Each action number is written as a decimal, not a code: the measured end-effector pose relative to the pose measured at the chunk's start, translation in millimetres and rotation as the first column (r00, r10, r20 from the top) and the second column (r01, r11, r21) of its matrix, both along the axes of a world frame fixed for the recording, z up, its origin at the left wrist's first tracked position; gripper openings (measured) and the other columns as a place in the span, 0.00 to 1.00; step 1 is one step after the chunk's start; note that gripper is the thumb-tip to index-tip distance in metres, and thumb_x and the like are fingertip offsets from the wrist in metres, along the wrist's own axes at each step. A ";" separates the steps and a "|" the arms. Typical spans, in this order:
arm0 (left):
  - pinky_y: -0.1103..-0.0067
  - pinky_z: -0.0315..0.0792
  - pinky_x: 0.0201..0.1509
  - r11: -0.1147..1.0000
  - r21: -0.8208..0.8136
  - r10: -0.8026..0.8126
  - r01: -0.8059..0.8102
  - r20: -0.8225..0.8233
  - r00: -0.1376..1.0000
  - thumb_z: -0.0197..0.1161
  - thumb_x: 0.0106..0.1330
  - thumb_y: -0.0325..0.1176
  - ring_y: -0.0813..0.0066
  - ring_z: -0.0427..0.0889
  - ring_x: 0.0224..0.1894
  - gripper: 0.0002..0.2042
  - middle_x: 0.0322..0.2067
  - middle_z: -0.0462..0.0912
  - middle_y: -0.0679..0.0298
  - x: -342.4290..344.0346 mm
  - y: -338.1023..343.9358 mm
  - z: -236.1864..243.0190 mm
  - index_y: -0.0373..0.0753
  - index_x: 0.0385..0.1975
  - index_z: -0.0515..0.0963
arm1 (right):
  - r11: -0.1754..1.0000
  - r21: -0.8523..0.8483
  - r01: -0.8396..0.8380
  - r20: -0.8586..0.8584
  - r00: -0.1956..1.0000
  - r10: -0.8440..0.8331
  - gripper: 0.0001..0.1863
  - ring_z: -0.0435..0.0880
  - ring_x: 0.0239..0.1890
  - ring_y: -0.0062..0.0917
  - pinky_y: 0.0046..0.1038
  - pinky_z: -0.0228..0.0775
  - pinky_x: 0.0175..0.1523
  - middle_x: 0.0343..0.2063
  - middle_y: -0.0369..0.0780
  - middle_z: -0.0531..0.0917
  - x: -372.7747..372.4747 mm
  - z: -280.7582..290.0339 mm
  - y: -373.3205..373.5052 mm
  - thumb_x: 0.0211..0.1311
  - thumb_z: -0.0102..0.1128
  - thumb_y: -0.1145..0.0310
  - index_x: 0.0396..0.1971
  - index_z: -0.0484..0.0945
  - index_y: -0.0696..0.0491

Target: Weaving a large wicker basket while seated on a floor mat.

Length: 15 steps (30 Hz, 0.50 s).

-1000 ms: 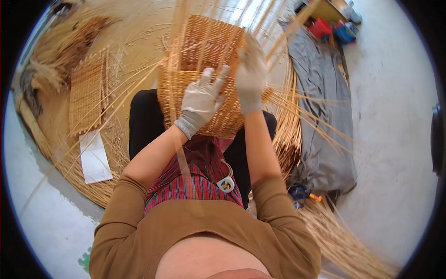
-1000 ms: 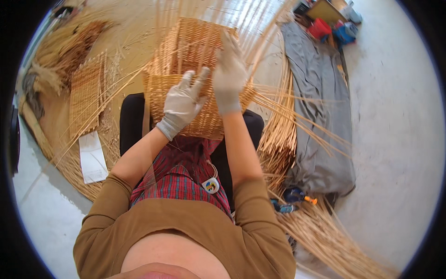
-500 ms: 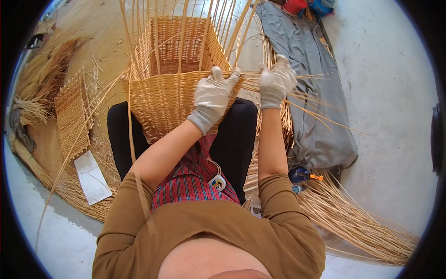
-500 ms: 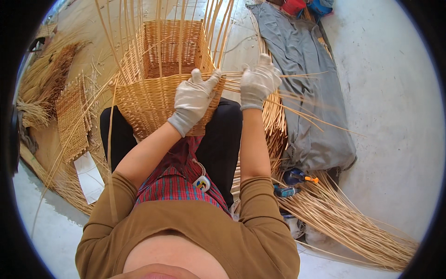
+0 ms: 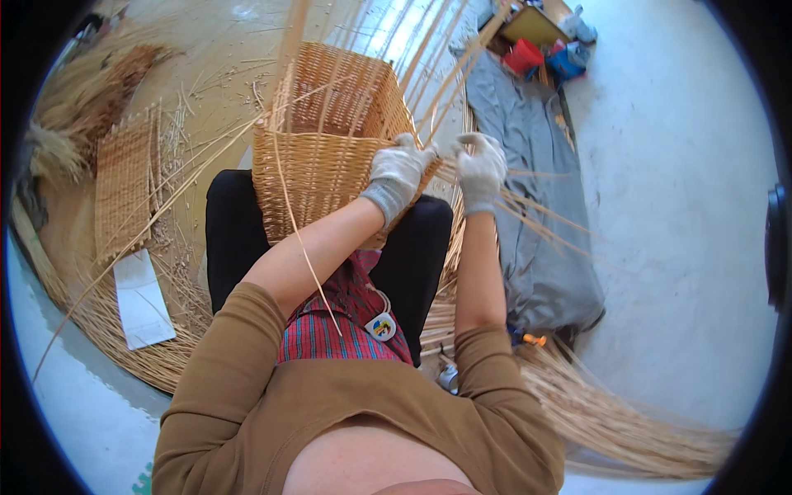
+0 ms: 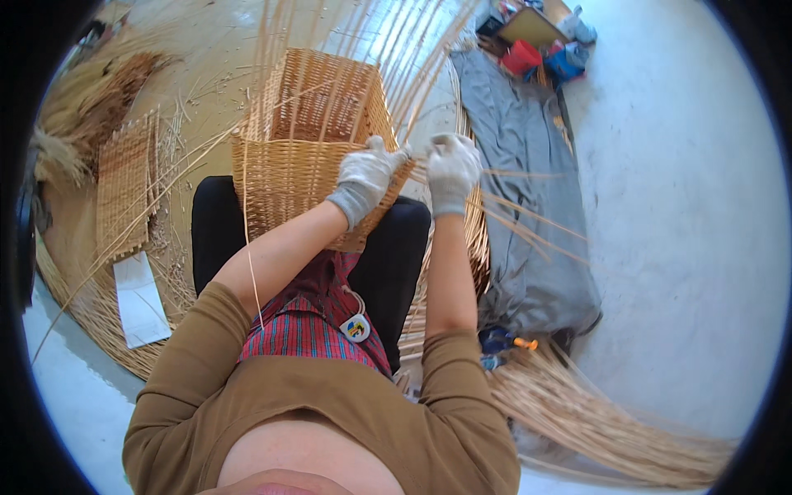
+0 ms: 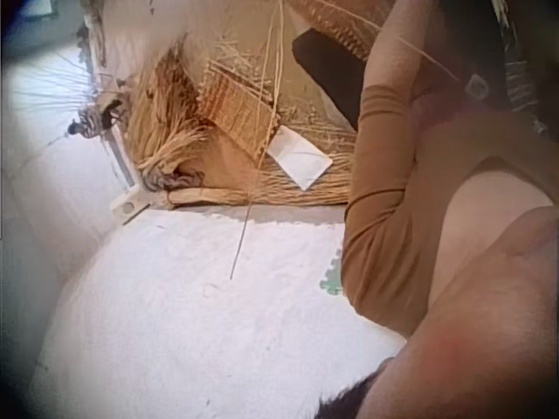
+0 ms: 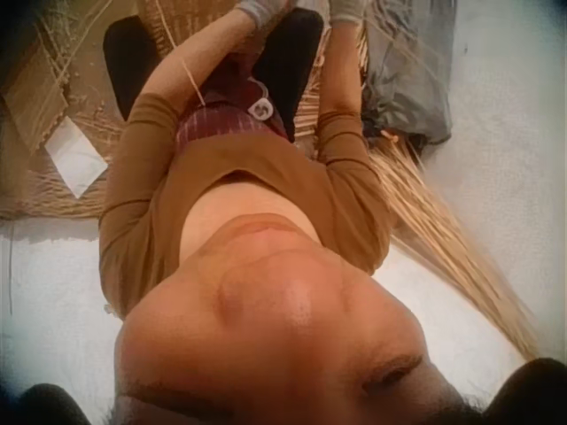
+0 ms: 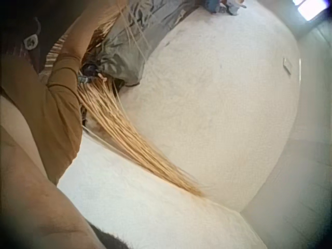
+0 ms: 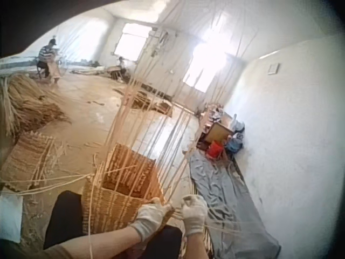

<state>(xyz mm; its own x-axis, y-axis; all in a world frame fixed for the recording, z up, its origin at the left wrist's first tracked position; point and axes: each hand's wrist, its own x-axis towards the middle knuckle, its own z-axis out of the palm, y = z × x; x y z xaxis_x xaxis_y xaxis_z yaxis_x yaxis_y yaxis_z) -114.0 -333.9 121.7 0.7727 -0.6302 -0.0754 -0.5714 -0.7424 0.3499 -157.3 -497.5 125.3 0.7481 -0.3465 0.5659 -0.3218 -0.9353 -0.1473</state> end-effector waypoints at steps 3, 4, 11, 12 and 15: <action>0.63 0.81 0.52 0.748 -0.647 -0.040 0.145 0.174 0.984 0.61 0.69 0.35 0.55 0.85 0.52 0.21 0.63 0.68 0.50 -11.1 51.7 -43.6 0.59 0.61 0.74 | 0.976 0.143 -0.165 0.342 0.933 0.107 0.07 0.83 0.40 0.36 0.35 0.75 0.49 0.34 0.40 0.85 -25.0 6.6 39.9 0.59 0.68 0.71 0.38 0.84 0.49; 0.65 0.78 0.58 0.547 -0.830 -0.062 0.108 0.088 0.994 0.69 0.62 0.33 0.57 0.84 0.51 0.21 0.61 0.74 0.52 -12.8 68.5 -50.6 0.49 0.56 0.78 | 0.904 0.352 -0.243 0.327 0.937 0.125 0.07 0.84 0.40 0.30 0.31 0.75 0.48 0.35 0.40 0.86 -39.9 1.6 52.8 0.61 0.66 0.73 0.39 0.84 0.52; 0.72 0.77 0.46 -0.286 -0.880 0.388 -0.379 -0.468 0.794 0.76 0.59 0.31 0.67 0.83 0.40 0.17 0.38 0.84 0.60 44.6 183.4 -106.6 0.36 0.45 0.80 | 0.365 0.681 -0.634 0.241 0.666 0.706 0.11 0.85 0.38 0.29 0.27 0.77 0.45 0.37 0.42 0.86 -43.7 -33.5 219.8 0.62 0.67 0.76 0.44 0.84 0.53; 0.73 0.77 0.46 -0.101 -0.946 0.488 -0.308 -0.316 0.814 0.76 0.58 0.31 0.68 0.82 0.40 0.16 0.37 0.83 0.61 49.1 187.4 -97.8 0.37 0.44 0.80 | 0.359 0.652 -0.668 0.255 0.638 0.726 0.13 0.85 0.39 0.32 0.29 0.77 0.44 0.37 0.43 0.85 -36.4 -24.7 241.0 0.61 0.67 0.76 0.46 0.84 0.52; 0.78 0.76 0.50 0.140 -0.948 0.513 -0.285 -0.177 0.840 0.75 0.58 0.23 0.79 0.80 0.44 0.18 0.42 0.82 0.65 58.0 201.7 -90.4 0.35 0.47 0.76 | 0.374 0.521 -0.767 0.308 0.578 0.756 0.14 0.85 0.40 0.35 0.32 0.77 0.44 0.38 0.42 0.85 -9.7 -17.7 278.3 0.59 0.68 0.75 0.45 0.84 0.50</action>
<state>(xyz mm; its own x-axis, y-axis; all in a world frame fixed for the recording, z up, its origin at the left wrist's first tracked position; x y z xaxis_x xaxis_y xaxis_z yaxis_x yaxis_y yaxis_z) -56.0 -132.2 31.3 0.8638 0.2438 0.4409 -0.4296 -0.1007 0.8974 -167.0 -219.2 107.6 0.8557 0.1313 0.5005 0.4905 -0.5139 -0.7038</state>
